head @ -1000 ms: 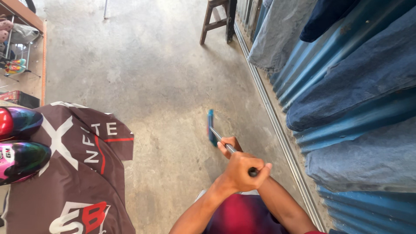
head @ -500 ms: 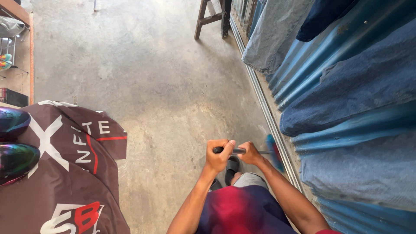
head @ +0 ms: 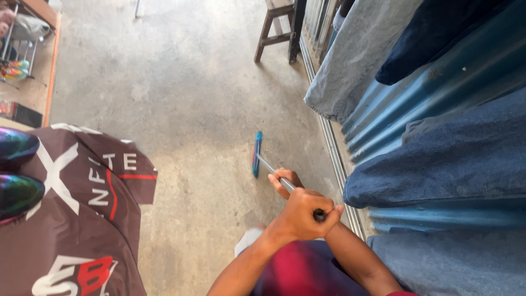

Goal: The person sweeps the concrete floor of a cluttered space using a blue-bristled broom, maneuvering around objects and reaching into corners.

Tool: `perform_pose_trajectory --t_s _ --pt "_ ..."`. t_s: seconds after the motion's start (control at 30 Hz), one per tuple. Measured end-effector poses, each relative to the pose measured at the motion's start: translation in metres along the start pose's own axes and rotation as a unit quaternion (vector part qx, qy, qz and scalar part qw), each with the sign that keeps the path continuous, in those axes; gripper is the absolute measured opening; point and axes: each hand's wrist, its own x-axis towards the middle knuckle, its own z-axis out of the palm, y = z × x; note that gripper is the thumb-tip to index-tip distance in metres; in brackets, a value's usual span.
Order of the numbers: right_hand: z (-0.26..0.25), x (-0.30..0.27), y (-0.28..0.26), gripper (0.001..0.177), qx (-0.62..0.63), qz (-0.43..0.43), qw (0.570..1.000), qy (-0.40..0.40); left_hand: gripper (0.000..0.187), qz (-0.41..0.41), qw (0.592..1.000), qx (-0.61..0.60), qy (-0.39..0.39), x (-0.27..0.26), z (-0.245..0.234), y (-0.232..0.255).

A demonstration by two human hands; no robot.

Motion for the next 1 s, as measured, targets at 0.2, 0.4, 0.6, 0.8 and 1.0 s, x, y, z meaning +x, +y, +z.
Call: perform_pose_trajectory --t_s 0.2,0.4,0.6,0.8,1.0 --pt "-0.044 0.018 0.007 0.017 -0.195 -0.026 0.963 -0.185 0.034 0.003 0.992 -0.067 0.107 0.003 -0.025 -0.015" --pt "-0.075 -0.017 0.074 0.018 -0.272 0.264 0.891 -0.249 0.037 -0.198 0.961 -0.11 0.158 -0.003 -0.043 -0.081" --pt "-0.039 0.001 0.074 0.024 -0.048 0.115 0.977 -0.174 0.037 -0.076 0.994 -0.003 0.083 0.015 -0.045 -0.083" --pt "0.006 0.094 0.005 0.019 -0.047 0.001 0.993 -0.108 0.036 -0.005 1.0 0.018 0.005 0.059 -0.06 -0.068" --pt "-0.002 0.111 0.044 0.016 0.059 0.071 0.98 -0.177 0.037 0.028 0.998 0.005 0.048 0.088 -0.109 -0.067"
